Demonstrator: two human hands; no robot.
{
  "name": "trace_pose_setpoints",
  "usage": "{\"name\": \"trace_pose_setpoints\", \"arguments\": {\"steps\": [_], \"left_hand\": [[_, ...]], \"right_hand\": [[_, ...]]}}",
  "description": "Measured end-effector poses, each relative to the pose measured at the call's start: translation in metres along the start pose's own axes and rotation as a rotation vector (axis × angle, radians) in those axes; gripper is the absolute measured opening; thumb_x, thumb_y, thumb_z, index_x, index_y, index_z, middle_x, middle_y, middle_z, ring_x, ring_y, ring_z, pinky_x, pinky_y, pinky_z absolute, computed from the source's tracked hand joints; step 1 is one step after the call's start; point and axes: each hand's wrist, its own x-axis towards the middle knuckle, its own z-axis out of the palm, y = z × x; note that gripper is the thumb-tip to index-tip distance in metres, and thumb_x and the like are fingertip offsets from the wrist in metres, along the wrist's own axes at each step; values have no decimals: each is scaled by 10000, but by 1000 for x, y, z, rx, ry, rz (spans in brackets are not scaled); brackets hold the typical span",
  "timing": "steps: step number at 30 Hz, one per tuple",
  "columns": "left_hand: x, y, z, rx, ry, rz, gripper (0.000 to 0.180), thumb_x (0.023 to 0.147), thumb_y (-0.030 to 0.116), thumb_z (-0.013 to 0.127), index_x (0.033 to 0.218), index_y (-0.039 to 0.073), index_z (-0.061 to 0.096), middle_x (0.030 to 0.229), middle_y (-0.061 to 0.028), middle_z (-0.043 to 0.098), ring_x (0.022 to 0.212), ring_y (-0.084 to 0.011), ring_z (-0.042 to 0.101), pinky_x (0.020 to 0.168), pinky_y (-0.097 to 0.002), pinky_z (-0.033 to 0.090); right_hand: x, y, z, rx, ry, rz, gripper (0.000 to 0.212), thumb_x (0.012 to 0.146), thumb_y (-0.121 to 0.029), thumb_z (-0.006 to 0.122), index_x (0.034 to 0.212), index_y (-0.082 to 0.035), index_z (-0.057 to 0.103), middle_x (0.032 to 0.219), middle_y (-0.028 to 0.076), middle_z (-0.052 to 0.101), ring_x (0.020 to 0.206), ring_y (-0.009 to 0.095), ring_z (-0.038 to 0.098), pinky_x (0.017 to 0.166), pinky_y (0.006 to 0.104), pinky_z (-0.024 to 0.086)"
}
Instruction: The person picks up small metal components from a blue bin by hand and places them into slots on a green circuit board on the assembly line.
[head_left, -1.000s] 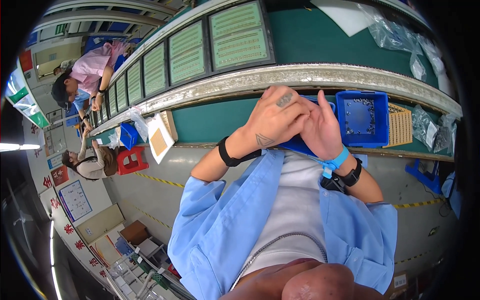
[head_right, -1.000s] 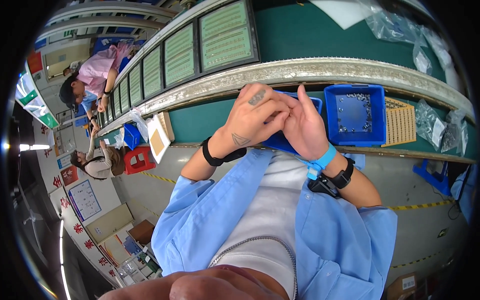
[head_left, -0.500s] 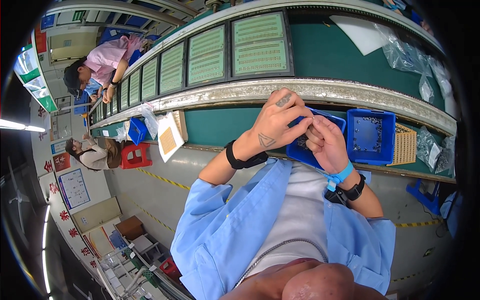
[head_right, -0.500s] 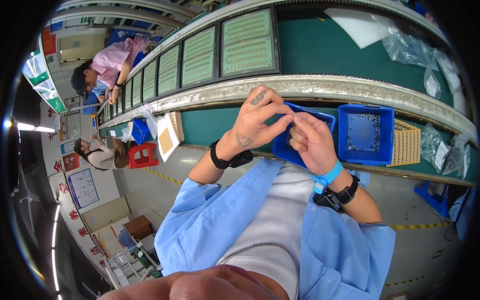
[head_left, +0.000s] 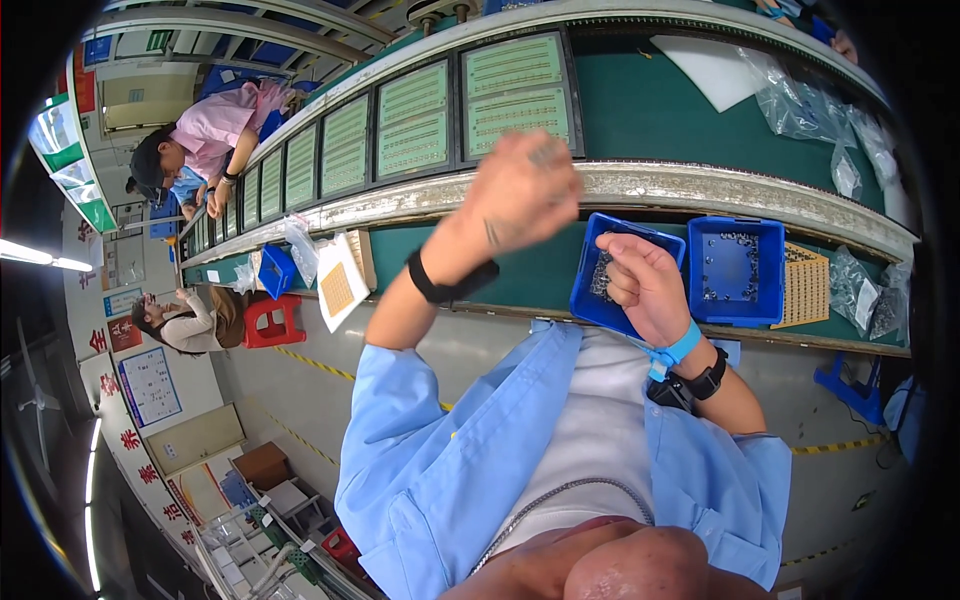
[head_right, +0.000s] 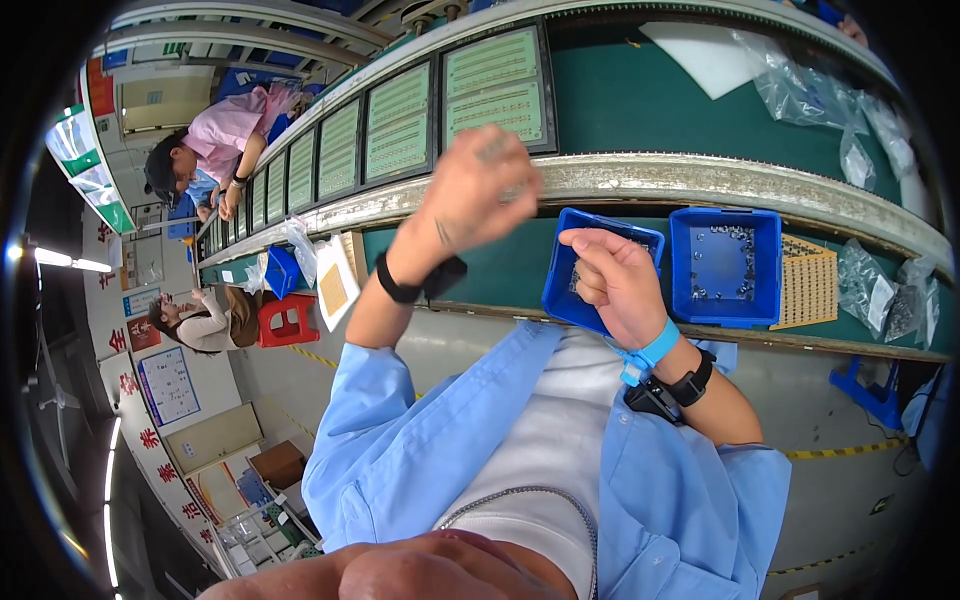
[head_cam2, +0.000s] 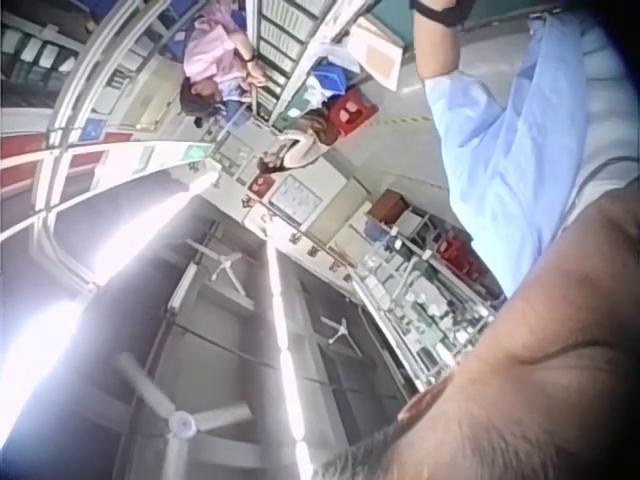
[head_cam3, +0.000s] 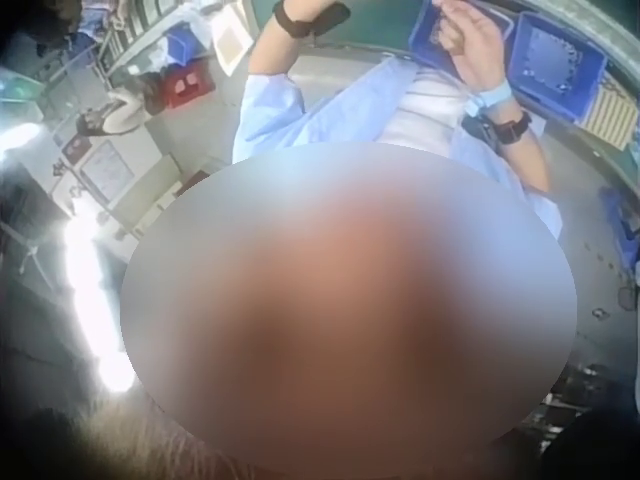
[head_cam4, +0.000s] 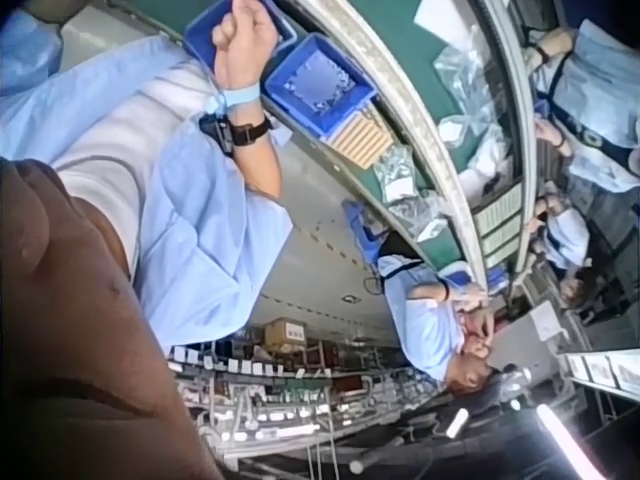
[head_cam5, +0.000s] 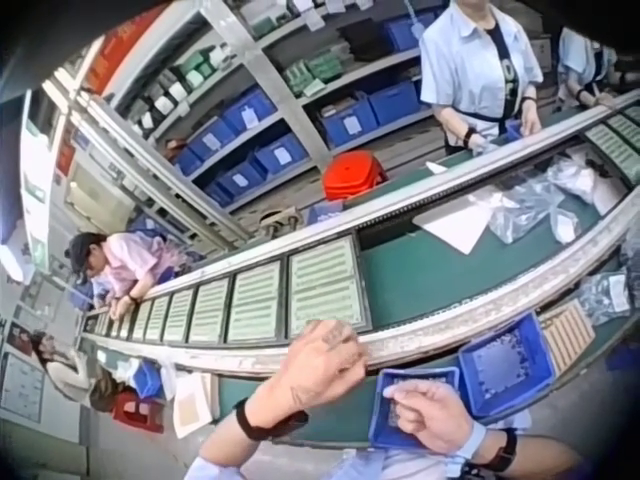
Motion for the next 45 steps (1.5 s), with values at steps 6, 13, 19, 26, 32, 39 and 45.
{"name": "trace_pose_setpoints", "arguments": {"steps": [6,13,19,26,32,39,45], "left_hand": [[35,-81,11,119,17,-115,77,807,136,729,837,67,712,848,-87,657,911,-310,616,807,-435,512],[56,-104,30,225,-39,-95,102,849,157,700,853,55,701,854,-91,653,927,-317,616,843,-454,515],[64,-111,32,308,-128,-55,99,863,157,696,858,58,695,926,-82,664,979,-307,619,892,-457,513],[75,-109,33,384,-154,15,111,862,174,687,835,68,703,937,-75,674,1033,-279,633,912,-459,536],[73,-101,28,390,-155,6,126,860,188,685,825,71,719,913,-72,679,1038,-265,643,917,-461,553],[49,-55,3,197,66,-98,48,850,118,720,877,83,740,857,-64,660,929,-289,619,818,-425,501],[-2,28,24,-52,74,17,172,750,126,838,893,136,743,892,-3,650,897,-240,618,795,-396,487]], "right_hand": [[-17,-6,-2,22,-51,34,212,1056,-89,567,1182,16,701,656,-96,332,548,23,283,492,220,239],[-23,-12,-8,37,-76,51,201,1060,-105,589,1173,19,700,643,-95,320,541,24,263,489,231,232],[-14,-15,-12,43,-69,42,206,1062,-107,585,1175,23,696,640,-95,318,538,25,263,487,232,233],[-12,-16,-14,45,-87,47,210,1054,-86,560,1171,30,689,651,-97,296,542,25,273,487,220,242],[-18,-17,-12,83,-86,67,227,1068,-94,532,1180,42,675,675,-79,323,552,26,291,489,222,255],[-9,-16,-17,154,-143,37,419,1122,-271,441,1278,65,637,830,13,534,712,106,493,641,263,425],[11,-17,-13,383,-124,-2,716,1126,-506,322,1485,94,475,1357,198,641,1235,288,620,1050,399,483]]}}
